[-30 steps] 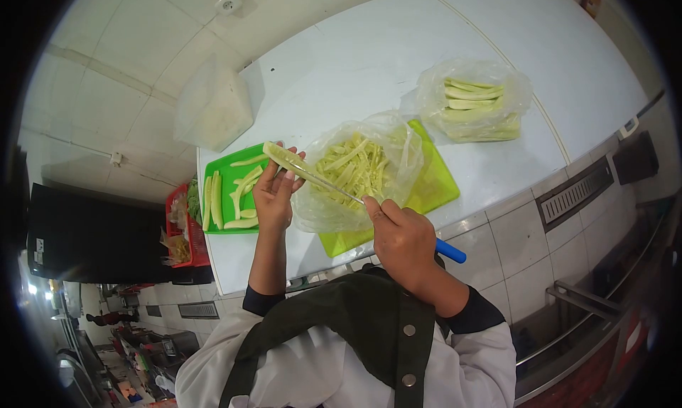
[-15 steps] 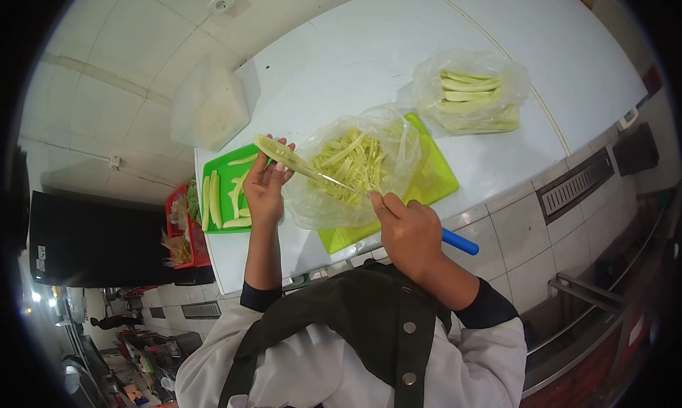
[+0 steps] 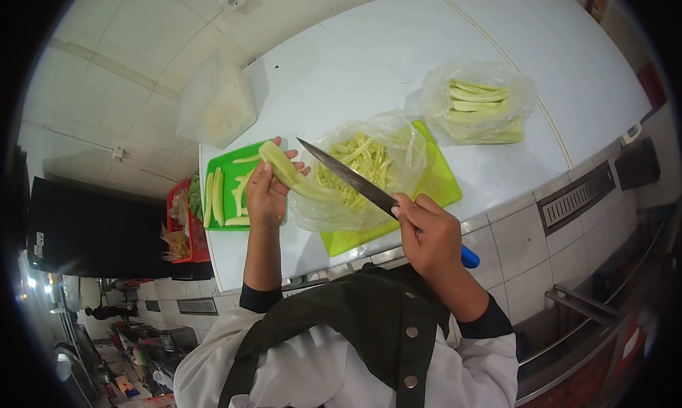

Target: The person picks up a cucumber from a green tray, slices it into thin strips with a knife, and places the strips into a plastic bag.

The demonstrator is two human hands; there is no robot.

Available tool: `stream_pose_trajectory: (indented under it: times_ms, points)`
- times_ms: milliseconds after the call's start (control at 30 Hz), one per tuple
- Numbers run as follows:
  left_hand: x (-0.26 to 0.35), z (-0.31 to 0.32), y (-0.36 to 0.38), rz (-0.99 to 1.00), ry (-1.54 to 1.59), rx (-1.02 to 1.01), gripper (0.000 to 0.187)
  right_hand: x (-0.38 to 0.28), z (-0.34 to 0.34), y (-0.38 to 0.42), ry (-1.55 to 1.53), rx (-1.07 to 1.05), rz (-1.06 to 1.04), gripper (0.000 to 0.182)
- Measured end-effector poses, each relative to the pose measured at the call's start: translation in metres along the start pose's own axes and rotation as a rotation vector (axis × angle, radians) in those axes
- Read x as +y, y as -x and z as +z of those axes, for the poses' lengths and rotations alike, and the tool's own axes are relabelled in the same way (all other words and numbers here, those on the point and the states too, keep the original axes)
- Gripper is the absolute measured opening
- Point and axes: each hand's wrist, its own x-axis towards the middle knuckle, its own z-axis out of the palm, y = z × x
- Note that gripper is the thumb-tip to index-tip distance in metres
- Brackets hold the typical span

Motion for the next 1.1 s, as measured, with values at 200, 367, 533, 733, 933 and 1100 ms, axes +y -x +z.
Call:
stream_pose_trajectory:
  times_ms: [200, 367, 533, 733, 933, 1100]
  points:
    - [0.0, 0.014, 0.01, -0.107, 0.103, -0.043, 0.043, 0.015, 0.025, 0.003, -0.148, -0.047, 0.047, 0.018]
    - [-0.001, 0.017, 0.013, -0.128, 0.047, -0.009, 0.042, 0.013, 0.034, 0.002, -0.156, -0.035, 0.051, 0.019]
    - [-0.001, 0.013, 0.012, -0.131, 0.055, -0.075, 0.038, 0.011, 0.029, -0.001, -0.106, -0.059, 0.04, 0.019]
    - [-0.004, 0.011, 0.01, -0.185, 0.03, -0.088, 0.038, 0.016, 0.033, -0.002, -0.115, -0.025, 0.023, 0.018]
    - [-0.006, 0.018, 0.01, -0.2, -0.029, -0.077, 0.042, 0.016, 0.03, 0.0, -0.102, -0.029, 0.016, 0.018]
    - [-0.002, 0.027, 0.012, -0.18, -0.065, -0.048, 0.044, 0.017, 0.032, 0.001, -0.084, -0.024, 0.033, 0.017]
